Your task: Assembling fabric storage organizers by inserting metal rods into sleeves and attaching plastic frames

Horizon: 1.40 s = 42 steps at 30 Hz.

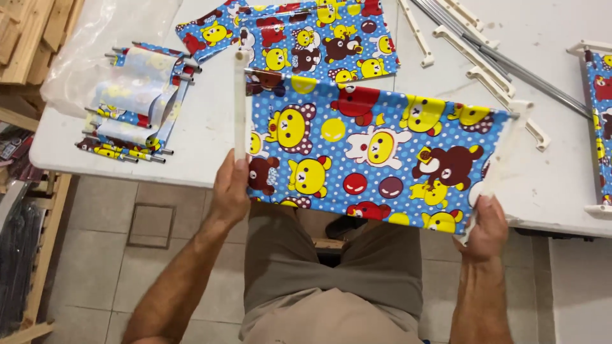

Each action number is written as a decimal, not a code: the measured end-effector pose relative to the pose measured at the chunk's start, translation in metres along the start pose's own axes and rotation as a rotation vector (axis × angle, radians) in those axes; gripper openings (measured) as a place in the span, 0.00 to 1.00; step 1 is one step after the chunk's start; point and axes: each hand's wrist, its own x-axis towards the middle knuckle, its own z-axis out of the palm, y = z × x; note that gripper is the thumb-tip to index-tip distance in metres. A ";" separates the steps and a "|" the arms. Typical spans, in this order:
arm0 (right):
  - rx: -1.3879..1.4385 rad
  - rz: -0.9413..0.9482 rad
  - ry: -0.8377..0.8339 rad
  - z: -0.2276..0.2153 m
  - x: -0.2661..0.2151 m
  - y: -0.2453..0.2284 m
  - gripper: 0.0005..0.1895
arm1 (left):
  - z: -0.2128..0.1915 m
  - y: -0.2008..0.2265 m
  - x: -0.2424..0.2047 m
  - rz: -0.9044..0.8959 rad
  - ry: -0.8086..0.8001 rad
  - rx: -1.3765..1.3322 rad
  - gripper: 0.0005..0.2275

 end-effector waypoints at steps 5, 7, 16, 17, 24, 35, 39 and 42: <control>-0.169 -0.074 -0.158 0.020 0.000 -0.034 0.27 | -0.003 -0.055 -0.006 0.121 -0.083 -0.189 0.16; -0.277 -0.155 -0.204 0.016 0.010 -0.049 0.38 | -0.009 -0.044 0.005 0.177 -0.144 -0.234 0.22; -0.382 -0.383 -0.203 0.053 0.044 -0.088 0.46 | -0.010 0.005 0.058 0.358 -0.047 -0.273 0.42; -0.393 -0.363 -0.161 0.051 0.039 -0.095 0.44 | -0.011 -0.001 0.060 0.366 -0.045 -0.405 0.43; -0.322 -0.408 -0.242 0.055 0.021 -0.103 0.29 | -0.022 0.006 0.040 0.440 -0.070 -0.331 0.35; -0.238 -0.506 -0.260 0.060 0.005 -0.093 0.21 | -0.009 0.023 0.026 0.444 0.075 -0.261 0.24; -0.146 -0.453 -0.187 0.053 0.004 -0.078 0.20 | -0.004 0.016 0.031 0.402 0.178 -0.295 0.25; -0.204 -0.438 -0.297 0.039 0.009 -0.082 0.40 | 0.010 -0.027 0.049 0.334 0.162 -0.323 0.25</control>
